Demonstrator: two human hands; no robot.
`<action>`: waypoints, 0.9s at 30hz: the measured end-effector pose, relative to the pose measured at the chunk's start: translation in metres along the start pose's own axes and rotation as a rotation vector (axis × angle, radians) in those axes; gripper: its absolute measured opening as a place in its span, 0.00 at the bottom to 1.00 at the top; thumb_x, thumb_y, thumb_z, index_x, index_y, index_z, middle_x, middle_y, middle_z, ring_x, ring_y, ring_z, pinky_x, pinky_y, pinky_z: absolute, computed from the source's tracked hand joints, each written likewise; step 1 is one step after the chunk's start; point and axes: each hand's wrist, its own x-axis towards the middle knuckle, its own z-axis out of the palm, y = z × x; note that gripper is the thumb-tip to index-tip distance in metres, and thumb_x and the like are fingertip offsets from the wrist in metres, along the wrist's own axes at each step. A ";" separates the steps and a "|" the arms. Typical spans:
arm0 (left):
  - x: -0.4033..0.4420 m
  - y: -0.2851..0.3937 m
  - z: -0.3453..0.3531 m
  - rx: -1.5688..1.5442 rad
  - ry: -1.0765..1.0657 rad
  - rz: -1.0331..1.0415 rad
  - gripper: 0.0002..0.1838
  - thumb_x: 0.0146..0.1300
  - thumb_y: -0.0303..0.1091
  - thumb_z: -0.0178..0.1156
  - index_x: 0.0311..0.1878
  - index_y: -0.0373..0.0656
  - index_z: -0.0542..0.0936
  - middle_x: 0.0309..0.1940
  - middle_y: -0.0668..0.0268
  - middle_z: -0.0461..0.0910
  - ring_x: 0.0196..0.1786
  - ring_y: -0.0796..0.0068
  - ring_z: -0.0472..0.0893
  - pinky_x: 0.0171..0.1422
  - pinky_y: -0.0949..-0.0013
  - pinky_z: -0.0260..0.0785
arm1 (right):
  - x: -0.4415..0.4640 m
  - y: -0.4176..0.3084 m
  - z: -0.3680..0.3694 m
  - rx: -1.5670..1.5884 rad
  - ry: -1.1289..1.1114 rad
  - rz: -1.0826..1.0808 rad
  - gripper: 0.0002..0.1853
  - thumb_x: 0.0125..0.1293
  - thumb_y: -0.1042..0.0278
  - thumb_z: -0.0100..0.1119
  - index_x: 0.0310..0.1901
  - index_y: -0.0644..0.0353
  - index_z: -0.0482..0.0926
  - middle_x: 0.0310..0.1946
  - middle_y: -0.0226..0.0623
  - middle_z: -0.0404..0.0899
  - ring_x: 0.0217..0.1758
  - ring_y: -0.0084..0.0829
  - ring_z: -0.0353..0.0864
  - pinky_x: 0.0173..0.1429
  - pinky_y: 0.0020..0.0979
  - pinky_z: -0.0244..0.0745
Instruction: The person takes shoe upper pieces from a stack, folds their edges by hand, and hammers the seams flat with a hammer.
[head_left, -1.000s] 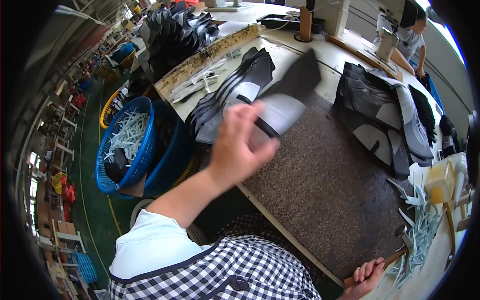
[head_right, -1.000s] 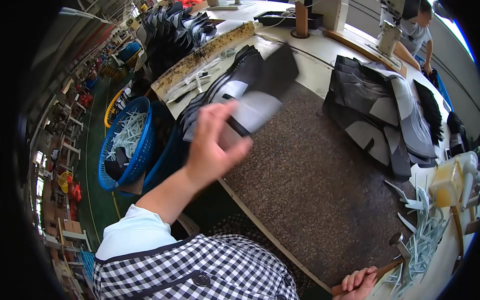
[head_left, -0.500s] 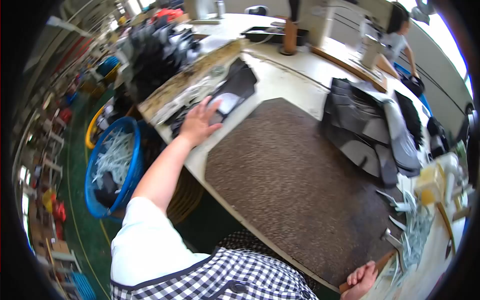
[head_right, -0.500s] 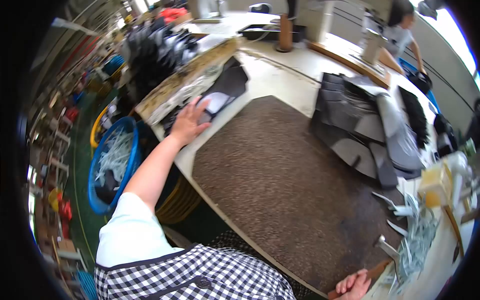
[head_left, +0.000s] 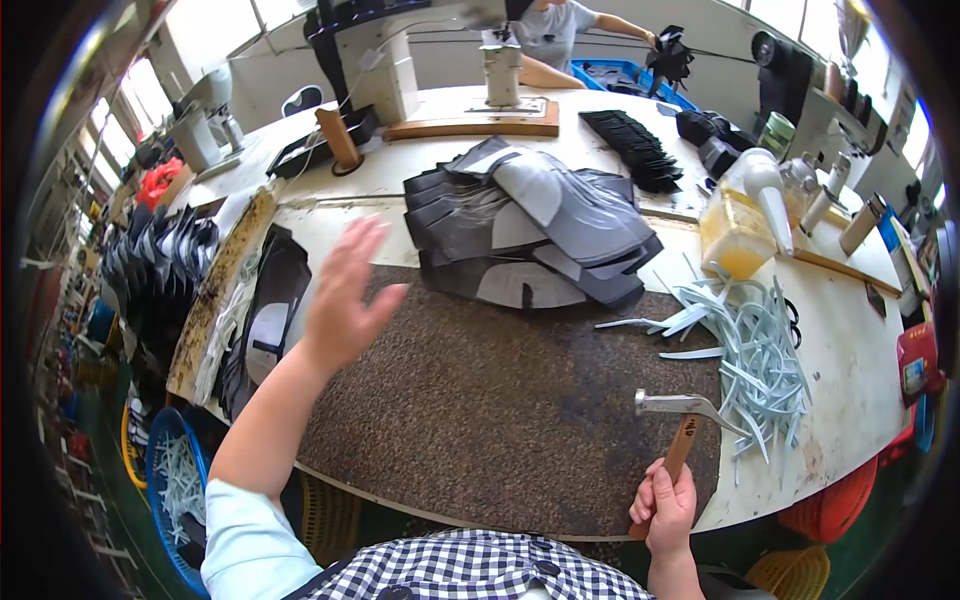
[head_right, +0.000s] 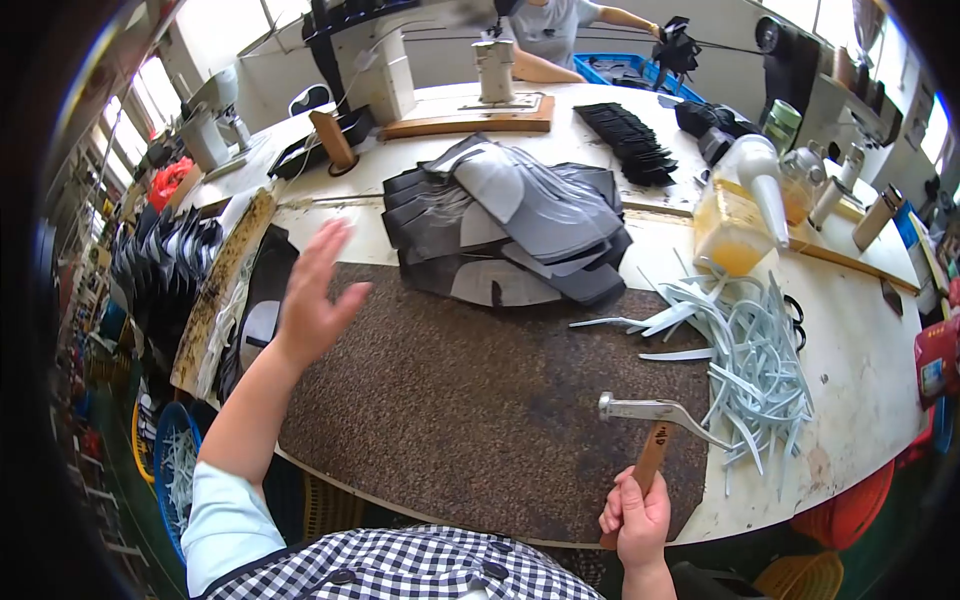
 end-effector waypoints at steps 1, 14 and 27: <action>0.027 0.021 0.010 -0.044 -0.034 0.089 0.35 0.63 0.43 0.61 0.72 0.40 0.64 0.72 0.52 0.63 0.76 0.53 0.59 0.79 0.55 0.49 | 0.000 0.001 -0.002 0.015 -0.005 -0.006 0.09 0.76 0.61 0.50 0.46 0.57 0.67 0.22 0.28 0.65 0.18 0.19 0.62 0.23 0.24 0.62; 0.169 0.119 0.092 -0.447 0.079 -0.306 0.19 0.63 0.37 0.63 0.57 0.49 0.81 0.49 0.57 0.84 0.48 0.54 0.83 0.64 0.57 0.69 | -0.001 -0.002 -0.013 0.208 -0.025 0.014 0.11 0.76 0.60 0.51 0.47 0.58 0.67 0.22 0.30 0.65 0.19 0.21 0.64 0.26 0.26 0.64; 0.127 -0.036 -0.076 -0.500 1.122 -0.474 0.21 0.65 0.40 0.66 0.49 0.28 0.82 0.47 0.62 0.84 0.46 0.75 0.82 0.52 0.72 0.73 | 0.002 -0.001 -0.012 0.177 -0.030 -0.003 0.10 0.76 0.59 0.50 0.45 0.56 0.67 0.21 0.27 0.63 0.18 0.19 0.62 0.22 0.24 0.62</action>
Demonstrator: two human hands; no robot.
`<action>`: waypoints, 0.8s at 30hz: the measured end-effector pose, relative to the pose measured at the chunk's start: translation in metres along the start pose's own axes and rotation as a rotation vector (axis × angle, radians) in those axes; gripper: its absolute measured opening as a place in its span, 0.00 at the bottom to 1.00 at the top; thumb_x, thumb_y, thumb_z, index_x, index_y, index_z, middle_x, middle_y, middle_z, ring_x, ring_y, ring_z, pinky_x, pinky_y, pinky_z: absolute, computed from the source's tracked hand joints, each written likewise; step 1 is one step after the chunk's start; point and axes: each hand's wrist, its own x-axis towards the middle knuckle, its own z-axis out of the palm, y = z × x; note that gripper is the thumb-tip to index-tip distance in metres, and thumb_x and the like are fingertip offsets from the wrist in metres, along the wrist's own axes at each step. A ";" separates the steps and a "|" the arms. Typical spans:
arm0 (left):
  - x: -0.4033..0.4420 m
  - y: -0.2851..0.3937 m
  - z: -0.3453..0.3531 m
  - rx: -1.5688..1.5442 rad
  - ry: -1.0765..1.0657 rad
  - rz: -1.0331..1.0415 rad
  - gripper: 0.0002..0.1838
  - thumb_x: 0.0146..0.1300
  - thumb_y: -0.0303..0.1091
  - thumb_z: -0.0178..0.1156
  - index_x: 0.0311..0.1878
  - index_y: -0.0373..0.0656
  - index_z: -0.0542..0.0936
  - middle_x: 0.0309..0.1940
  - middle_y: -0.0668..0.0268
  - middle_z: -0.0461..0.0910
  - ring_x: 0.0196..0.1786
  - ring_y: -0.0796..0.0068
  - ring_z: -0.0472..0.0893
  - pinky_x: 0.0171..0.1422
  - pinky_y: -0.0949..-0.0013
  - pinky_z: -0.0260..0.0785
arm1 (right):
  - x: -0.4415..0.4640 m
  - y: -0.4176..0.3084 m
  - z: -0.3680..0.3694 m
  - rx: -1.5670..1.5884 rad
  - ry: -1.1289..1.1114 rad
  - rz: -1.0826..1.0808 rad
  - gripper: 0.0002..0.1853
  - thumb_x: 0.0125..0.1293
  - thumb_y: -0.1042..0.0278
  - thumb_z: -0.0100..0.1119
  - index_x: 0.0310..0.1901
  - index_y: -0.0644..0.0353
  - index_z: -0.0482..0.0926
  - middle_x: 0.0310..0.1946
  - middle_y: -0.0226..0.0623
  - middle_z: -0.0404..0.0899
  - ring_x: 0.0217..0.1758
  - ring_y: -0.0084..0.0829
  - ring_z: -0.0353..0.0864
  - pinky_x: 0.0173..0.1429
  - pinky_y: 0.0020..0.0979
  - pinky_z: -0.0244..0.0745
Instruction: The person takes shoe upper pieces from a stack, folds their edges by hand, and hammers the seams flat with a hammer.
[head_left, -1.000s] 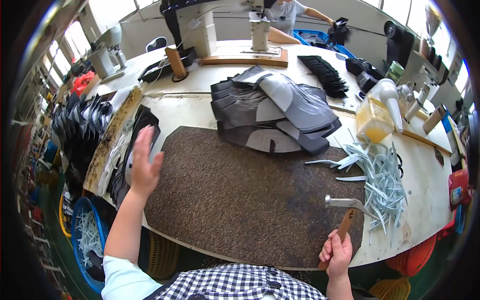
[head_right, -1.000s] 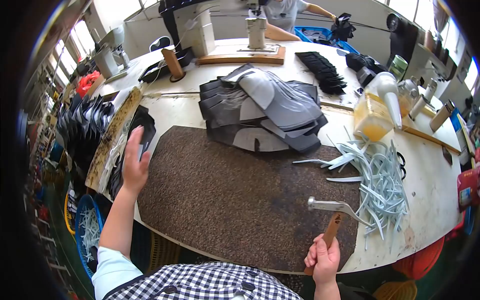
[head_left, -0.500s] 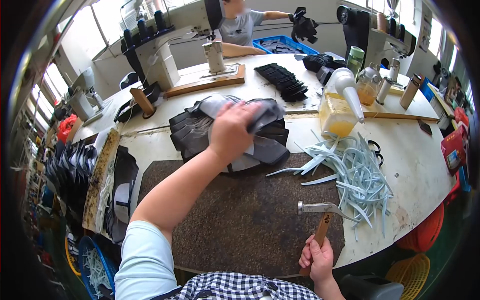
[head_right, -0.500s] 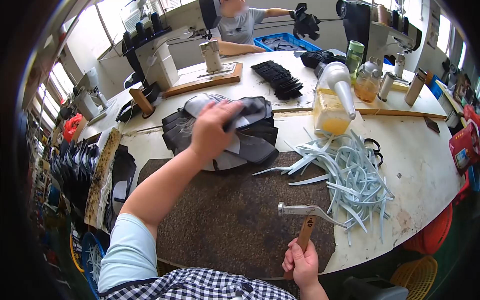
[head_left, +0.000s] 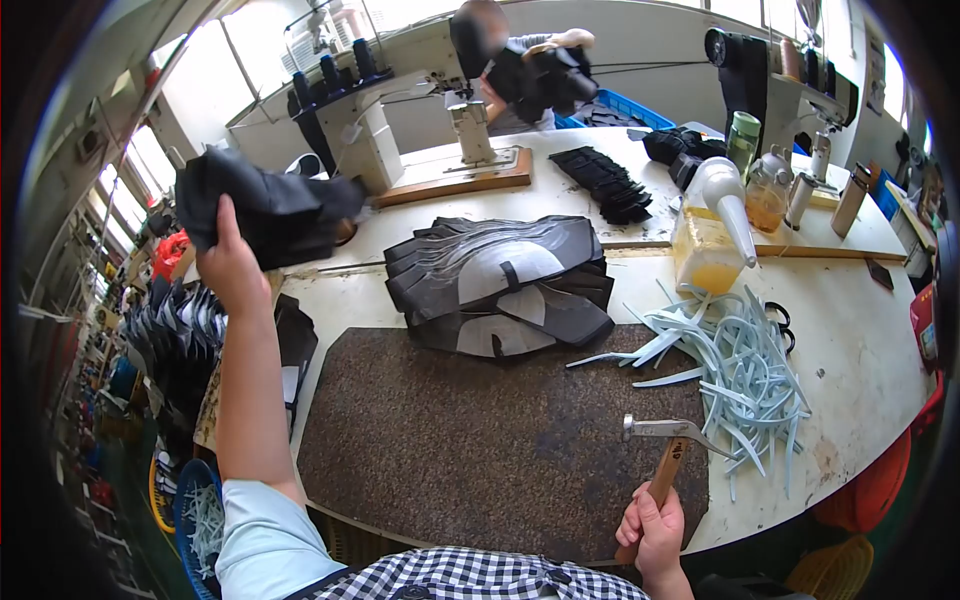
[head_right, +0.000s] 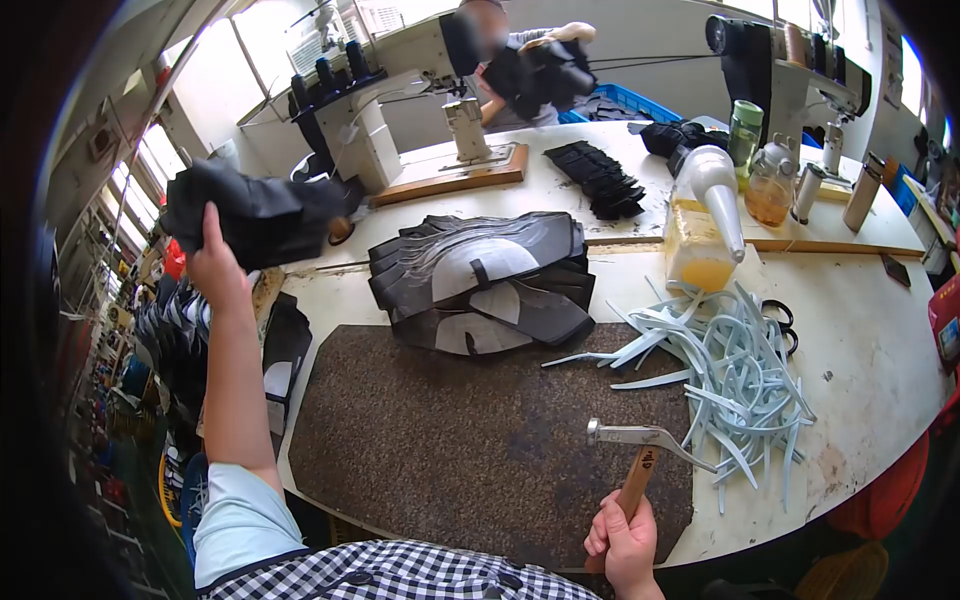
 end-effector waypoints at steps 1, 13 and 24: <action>-0.018 0.020 -0.014 -0.025 -0.039 0.145 0.22 0.66 0.40 0.66 0.50 0.26 0.81 0.48 0.61 0.83 0.47 0.77 0.81 0.54 0.73 0.71 | 0.000 0.000 0.001 -0.024 0.002 0.000 0.10 0.76 0.59 0.50 0.45 0.56 0.67 0.21 0.27 0.63 0.18 0.19 0.62 0.22 0.24 0.62; -0.297 0.023 -0.107 0.366 -1.540 0.225 0.41 0.62 0.53 0.63 0.72 0.38 0.63 0.75 0.46 0.52 0.79 0.47 0.49 0.80 0.47 0.42 | -0.005 0.006 0.012 -0.160 0.052 -0.089 0.07 0.77 0.63 0.49 0.45 0.56 0.67 0.21 0.25 0.63 0.18 0.16 0.60 0.22 0.21 0.60; -0.261 0.017 -0.080 0.515 -1.261 0.449 0.33 0.59 0.48 0.66 0.62 0.36 0.72 0.51 0.55 0.73 0.56 0.57 0.73 0.61 0.58 0.67 | 0.000 0.008 0.014 -0.211 0.063 -0.081 0.07 0.75 0.64 0.52 0.46 0.56 0.68 0.22 0.25 0.63 0.18 0.16 0.61 0.22 0.21 0.62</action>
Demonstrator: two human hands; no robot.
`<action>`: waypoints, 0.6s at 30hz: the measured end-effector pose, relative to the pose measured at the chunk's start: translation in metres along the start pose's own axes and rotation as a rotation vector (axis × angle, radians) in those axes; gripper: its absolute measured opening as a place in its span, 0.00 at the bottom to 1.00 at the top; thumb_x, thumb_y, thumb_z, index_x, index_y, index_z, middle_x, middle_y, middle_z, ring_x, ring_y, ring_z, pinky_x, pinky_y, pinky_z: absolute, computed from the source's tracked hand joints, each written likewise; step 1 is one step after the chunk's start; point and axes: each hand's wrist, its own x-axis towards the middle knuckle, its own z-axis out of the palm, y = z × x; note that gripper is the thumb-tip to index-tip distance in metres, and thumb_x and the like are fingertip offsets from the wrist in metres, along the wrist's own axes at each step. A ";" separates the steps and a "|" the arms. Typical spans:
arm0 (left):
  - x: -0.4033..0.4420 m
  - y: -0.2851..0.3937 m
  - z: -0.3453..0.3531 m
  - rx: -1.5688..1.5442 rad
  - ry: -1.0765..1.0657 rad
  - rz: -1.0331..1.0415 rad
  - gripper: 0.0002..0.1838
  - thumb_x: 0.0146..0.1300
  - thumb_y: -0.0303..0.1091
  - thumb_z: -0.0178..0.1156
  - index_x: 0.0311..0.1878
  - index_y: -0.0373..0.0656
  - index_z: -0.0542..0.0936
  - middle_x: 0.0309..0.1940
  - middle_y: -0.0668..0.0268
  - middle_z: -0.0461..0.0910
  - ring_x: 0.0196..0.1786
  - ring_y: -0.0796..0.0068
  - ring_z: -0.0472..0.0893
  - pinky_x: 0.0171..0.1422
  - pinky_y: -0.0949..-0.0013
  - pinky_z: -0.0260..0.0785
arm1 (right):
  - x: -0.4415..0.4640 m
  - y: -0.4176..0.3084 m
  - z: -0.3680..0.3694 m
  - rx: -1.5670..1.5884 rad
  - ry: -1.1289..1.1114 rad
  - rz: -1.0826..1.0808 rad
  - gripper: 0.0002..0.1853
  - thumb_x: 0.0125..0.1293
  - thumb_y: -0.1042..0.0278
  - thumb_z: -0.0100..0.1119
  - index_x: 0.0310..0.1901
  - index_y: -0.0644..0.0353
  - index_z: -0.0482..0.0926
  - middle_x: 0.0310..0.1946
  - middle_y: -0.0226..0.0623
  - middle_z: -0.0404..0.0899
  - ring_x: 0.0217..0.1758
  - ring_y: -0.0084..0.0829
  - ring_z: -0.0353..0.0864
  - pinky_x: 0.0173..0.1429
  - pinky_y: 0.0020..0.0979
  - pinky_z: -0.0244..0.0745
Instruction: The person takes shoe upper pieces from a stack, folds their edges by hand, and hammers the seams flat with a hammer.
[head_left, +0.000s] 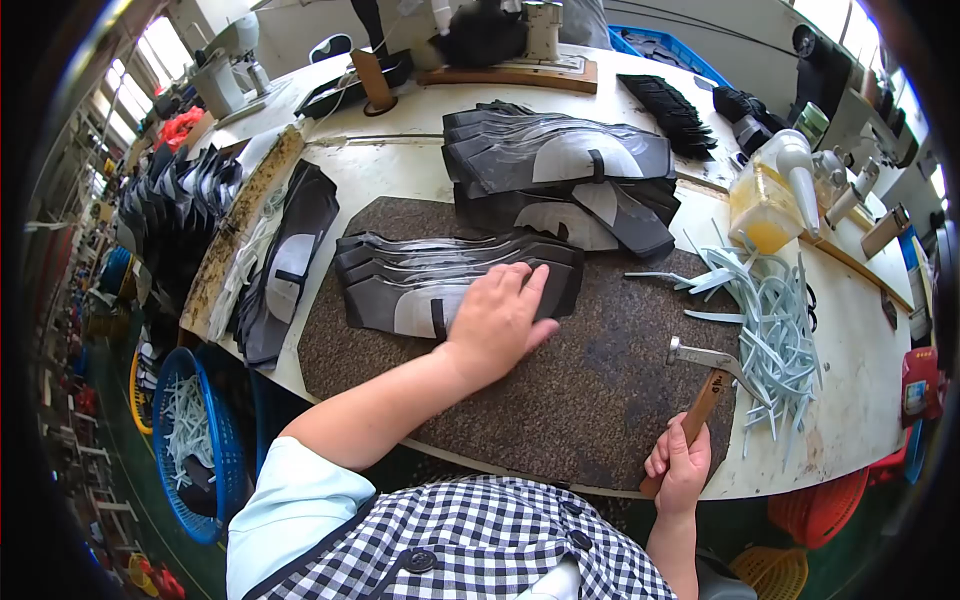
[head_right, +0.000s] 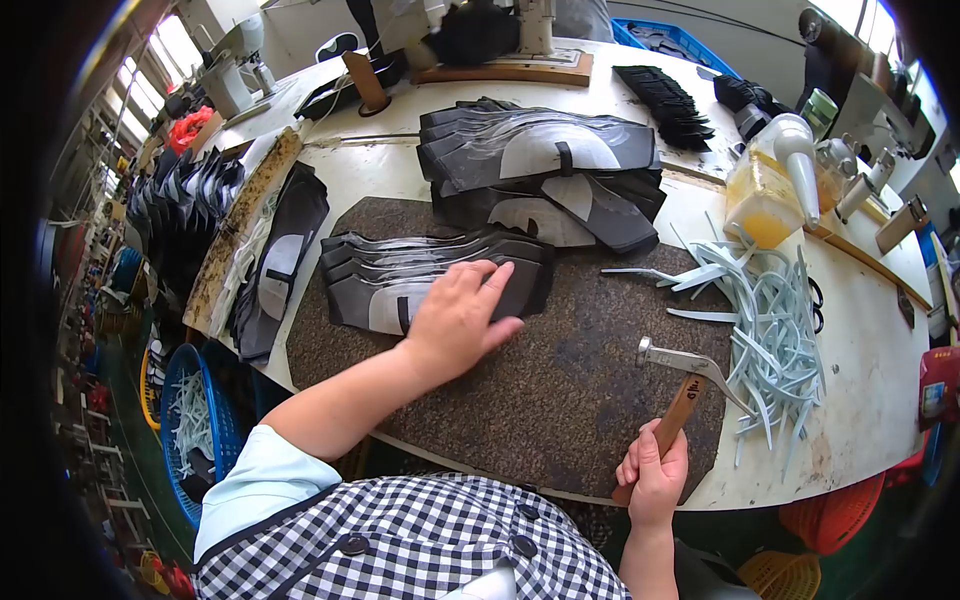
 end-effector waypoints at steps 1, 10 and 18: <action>0.004 0.005 0.009 0.036 0.025 -0.030 0.35 0.58 0.50 0.66 0.62 0.35 0.71 0.50 0.55 0.73 0.55 0.57 0.73 0.59 0.59 0.67 | 0.000 0.000 0.001 0.004 0.007 -0.001 0.06 0.75 0.64 0.52 0.46 0.56 0.68 0.22 0.24 0.63 0.18 0.16 0.61 0.22 0.21 0.62; 0.022 0.003 0.037 -0.081 0.089 -0.096 0.13 0.56 0.37 0.63 0.36 0.40 0.72 0.31 0.59 0.74 0.36 0.58 0.77 0.39 0.57 0.70 | 0.000 -0.003 0.007 -0.014 0.030 0.011 0.06 0.74 0.68 0.53 0.45 0.56 0.67 0.22 0.25 0.65 0.18 0.17 0.63 0.22 0.22 0.64; -0.034 0.017 -0.001 -0.404 0.134 -0.060 0.06 0.57 0.25 0.63 0.34 0.39 0.74 0.31 0.59 0.75 0.33 0.55 0.78 0.35 0.59 0.71 | 0.068 -0.014 0.090 -0.373 -0.112 -0.388 0.11 0.65 0.72 0.66 0.42 0.62 0.72 0.34 0.32 0.75 0.35 0.23 0.77 0.41 0.24 0.74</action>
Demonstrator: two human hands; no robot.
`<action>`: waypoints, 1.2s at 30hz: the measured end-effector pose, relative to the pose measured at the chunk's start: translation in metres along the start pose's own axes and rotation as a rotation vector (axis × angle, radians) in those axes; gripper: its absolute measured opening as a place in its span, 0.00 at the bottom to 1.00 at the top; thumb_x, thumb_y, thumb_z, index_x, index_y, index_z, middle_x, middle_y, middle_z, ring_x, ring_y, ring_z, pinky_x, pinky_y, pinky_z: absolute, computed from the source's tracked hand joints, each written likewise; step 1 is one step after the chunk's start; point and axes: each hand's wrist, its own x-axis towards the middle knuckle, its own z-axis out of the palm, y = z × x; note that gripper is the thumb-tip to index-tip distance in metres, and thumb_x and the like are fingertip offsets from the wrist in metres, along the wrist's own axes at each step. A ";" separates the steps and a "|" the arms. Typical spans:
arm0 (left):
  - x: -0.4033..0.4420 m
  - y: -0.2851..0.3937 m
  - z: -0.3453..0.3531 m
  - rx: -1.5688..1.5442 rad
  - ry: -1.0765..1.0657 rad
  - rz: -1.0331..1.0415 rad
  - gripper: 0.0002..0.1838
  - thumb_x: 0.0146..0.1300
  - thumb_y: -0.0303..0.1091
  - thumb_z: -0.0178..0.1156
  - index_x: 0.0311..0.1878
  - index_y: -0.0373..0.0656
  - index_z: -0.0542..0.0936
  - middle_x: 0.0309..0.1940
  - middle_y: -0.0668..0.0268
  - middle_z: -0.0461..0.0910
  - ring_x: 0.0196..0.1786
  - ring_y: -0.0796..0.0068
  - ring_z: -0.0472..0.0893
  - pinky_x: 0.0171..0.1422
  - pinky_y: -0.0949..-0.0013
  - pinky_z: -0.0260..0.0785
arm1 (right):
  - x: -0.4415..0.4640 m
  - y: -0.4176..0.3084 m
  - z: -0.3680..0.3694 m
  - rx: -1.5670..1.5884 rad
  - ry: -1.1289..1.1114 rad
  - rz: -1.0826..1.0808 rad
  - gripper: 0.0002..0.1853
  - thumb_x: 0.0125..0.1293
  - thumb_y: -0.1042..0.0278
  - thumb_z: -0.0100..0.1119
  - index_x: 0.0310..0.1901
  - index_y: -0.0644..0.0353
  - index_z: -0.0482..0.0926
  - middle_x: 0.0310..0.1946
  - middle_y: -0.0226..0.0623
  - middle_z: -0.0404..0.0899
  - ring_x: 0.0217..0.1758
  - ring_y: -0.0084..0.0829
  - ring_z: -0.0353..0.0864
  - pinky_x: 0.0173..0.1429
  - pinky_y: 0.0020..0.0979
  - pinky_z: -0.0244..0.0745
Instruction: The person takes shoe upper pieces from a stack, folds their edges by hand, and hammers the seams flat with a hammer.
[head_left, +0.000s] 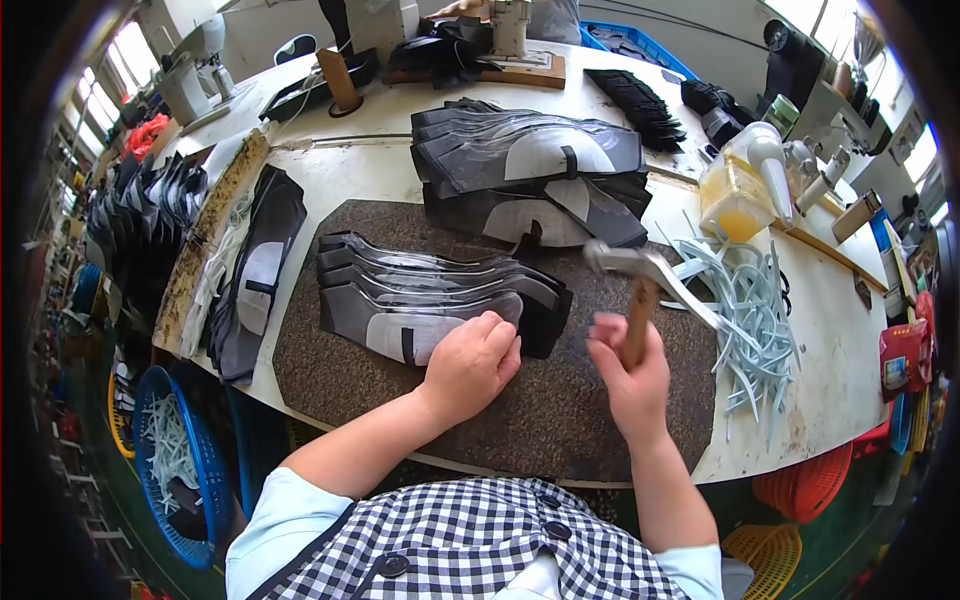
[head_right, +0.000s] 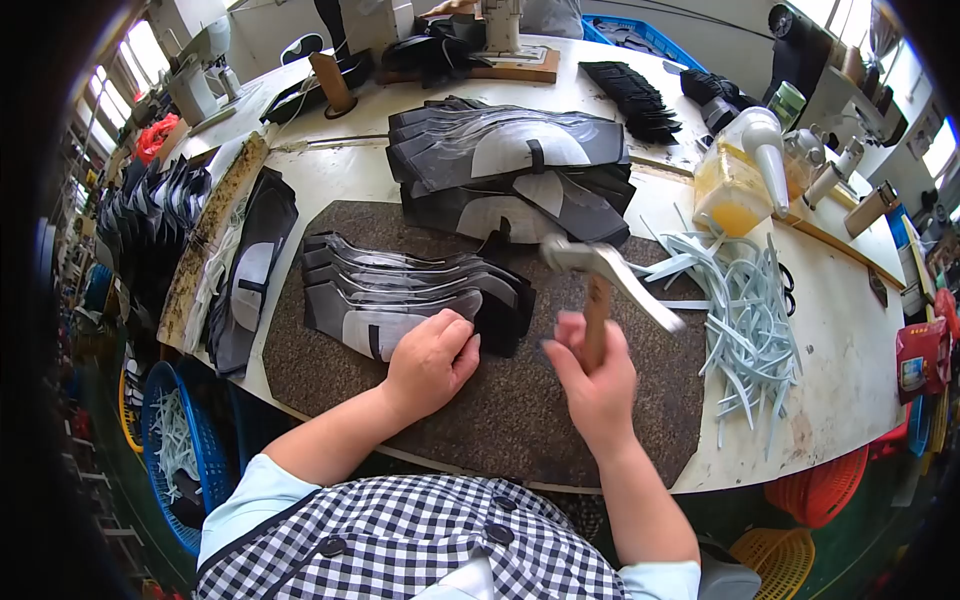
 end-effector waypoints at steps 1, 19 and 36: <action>-0.002 0.002 -0.002 -0.014 -0.002 -0.022 0.06 0.57 0.25 0.63 0.34 0.39 0.74 0.32 0.59 0.75 0.34 0.55 0.78 0.36 0.59 0.72 | 0.016 0.004 0.013 -0.041 -0.021 -0.041 0.14 0.61 0.70 0.70 0.42 0.63 0.73 0.34 0.32 0.76 0.37 0.23 0.76 0.43 0.25 0.74; -0.116 -0.186 -0.281 -0.875 1.459 -0.511 0.14 0.73 0.39 0.52 0.48 0.38 0.78 0.51 0.62 0.81 0.50 0.68 0.81 0.57 0.65 0.76 | 0.064 0.049 0.044 -0.066 0.160 -0.044 0.13 0.60 0.75 0.68 0.36 0.59 0.69 0.33 0.29 0.71 0.35 0.22 0.70 0.43 0.26 0.69; -0.017 0.058 -0.098 -0.638 -0.364 -0.091 0.14 0.68 0.31 0.55 0.55 0.38 0.75 0.54 0.49 0.74 0.55 0.58 0.76 0.61 0.59 0.68 | -0.035 -0.001 0.012 0.417 -0.357 0.157 0.14 0.66 0.72 0.64 0.43 0.62 0.66 0.52 0.54 0.77 0.47 0.39 0.85 0.51 0.39 0.83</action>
